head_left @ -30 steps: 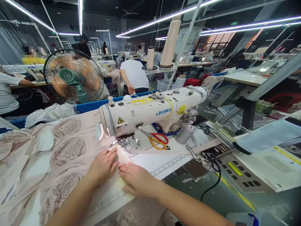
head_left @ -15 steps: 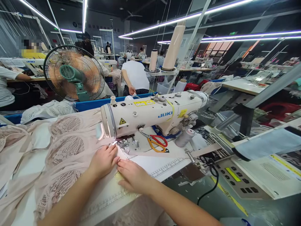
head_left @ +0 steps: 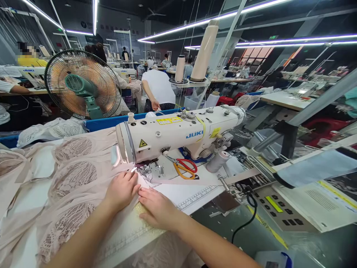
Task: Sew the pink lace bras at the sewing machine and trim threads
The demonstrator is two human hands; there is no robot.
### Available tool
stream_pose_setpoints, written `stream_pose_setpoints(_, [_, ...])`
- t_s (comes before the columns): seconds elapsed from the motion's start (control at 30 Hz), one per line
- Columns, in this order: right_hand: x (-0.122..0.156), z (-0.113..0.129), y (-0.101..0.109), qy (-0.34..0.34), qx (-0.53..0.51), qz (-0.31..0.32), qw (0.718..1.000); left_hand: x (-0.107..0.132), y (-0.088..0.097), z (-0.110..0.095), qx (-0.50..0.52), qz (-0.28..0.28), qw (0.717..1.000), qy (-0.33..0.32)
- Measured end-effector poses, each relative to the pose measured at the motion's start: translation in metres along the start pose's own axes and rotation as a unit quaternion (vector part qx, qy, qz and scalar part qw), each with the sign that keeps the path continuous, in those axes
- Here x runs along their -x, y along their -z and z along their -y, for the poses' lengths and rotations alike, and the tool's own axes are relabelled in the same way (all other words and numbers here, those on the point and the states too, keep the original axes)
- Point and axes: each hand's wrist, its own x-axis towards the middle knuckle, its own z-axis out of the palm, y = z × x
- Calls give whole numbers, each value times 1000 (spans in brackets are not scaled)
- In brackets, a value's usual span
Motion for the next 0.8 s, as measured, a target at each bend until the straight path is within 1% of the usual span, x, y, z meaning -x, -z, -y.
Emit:
stream_pose_setpoints(0.4, [3,-1,-3,-12,-13,-11,1000,-1,-2,1,5,0,1000,3])
stream_pose_setpoints(0.63, [5,-2,-5,-22,-9,-16,1000,-3,-5,6,20,-5,1000,8])
stream_pose_setpoints(0.8, [3,0,-1,-35,-6,9,999,-9,1,11,23,-10,1000,12])
